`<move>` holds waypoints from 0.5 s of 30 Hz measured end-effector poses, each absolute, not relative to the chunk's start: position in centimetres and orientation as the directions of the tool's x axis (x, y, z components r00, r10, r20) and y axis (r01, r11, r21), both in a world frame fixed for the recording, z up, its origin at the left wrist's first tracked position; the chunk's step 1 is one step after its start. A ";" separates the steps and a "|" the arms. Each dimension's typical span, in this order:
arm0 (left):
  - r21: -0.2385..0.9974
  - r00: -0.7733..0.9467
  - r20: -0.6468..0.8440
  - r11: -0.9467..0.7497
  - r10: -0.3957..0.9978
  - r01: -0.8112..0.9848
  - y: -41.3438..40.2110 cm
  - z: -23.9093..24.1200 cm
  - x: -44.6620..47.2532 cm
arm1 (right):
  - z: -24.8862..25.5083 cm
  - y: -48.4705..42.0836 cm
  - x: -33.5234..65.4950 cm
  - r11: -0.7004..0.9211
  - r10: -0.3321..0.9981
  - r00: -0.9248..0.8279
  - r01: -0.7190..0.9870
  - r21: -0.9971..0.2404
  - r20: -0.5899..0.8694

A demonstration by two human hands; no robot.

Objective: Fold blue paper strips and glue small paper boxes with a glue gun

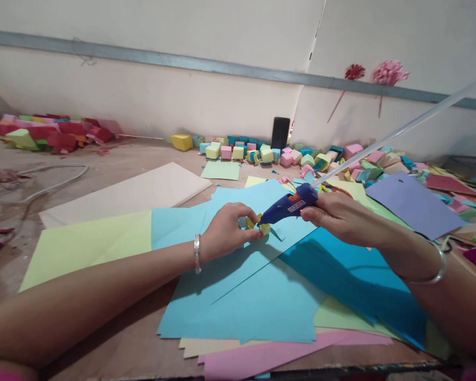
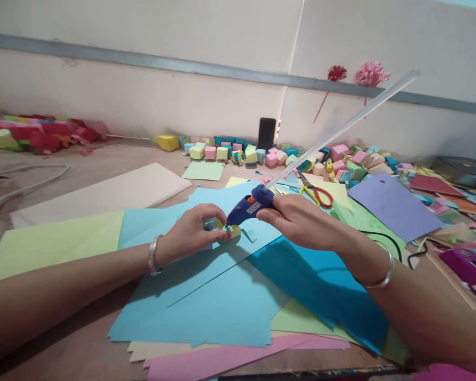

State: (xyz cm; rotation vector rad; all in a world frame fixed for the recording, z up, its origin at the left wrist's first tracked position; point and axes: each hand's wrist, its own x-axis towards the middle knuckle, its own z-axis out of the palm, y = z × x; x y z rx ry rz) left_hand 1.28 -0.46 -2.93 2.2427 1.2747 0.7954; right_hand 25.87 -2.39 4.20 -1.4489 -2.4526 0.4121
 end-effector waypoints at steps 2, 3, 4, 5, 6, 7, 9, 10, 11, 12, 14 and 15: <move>0.619 0.416 0.266 -0.485 0.870 0.618 -0.5 -2.9 1.2 | 4.1 -2.4 25.8 0.467 0.877 -0.475 0.813 -0.347 0.069; 0.618 0.419 0.266 -0.487 0.868 0.617 -0.5 -2.9 1.2 | 4.1 -2.3 25.8 0.470 0.875 -0.480 0.813 -0.343 0.062; 0.618 0.422 0.266 -0.489 0.867 0.616 -0.5 -3.0 1.2 | 4.1 -2.4 25.8 0.473 0.873 -0.485 0.812 -0.342 0.057; 0.617 0.423 0.265 -0.490 0.866 0.616 -0.5 -3.0 1.2 | 4.1 -2.4 25.9 0.476 0.870 -0.490 0.810 -0.343 0.053; 0.617 0.423 0.265 -0.489 0.867 0.617 -0.5 -3.0 1.2 | 4.1 -2.4 25.9 0.479 0.869 -0.493 0.809 -0.342 0.051; 0.616 0.423 0.263 -0.488 0.867 0.618 -0.5 -3.0 1.2 | 4.2 -2.4 25.9 0.480 0.868 -0.494 0.809 -0.339 0.048; 0.618 0.421 0.257 -0.483 0.870 0.621 -0.5 -3.0 1.2 | 4.3 -2.4 26.0 0.478 0.868 -0.496 0.815 -0.329 0.033; 0.619 0.419 0.253 -0.479 0.872 0.622 -0.5 -2.9 1.3 | 4.3 -2.4 26.0 0.476 0.868 -0.496 0.817 -0.324 0.025; 0.621 0.418 0.249 -0.476 0.873 0.623 -0.5 -2.9 1.3 | 4.3 -2.4 26.0 0.476 0.868 -0.496 0.819 -0.320 0.020; 0.623 0.419 0.245 -0.473 0.875 0.623 -0.5 -2.9 1.3 | 4.3 -2.4 26.0 0.476 0.868 -0.497 0.820 -0.318 0.018; 0.629 0.420 0.240 -0.469 0.875 0.620 -0.5 -2.8 1.4 | 4.3 -2.4 26.0 0.482 0.864 -0.503 0.814 -0.324 0.021; 0.631 0.421 0.239 -0.470 0.875 0.617 -0.5 -2.8 1.4 | 4.2 -2.4 26.0 0.485 0.862 -0.507 0.809 -0.332 0.024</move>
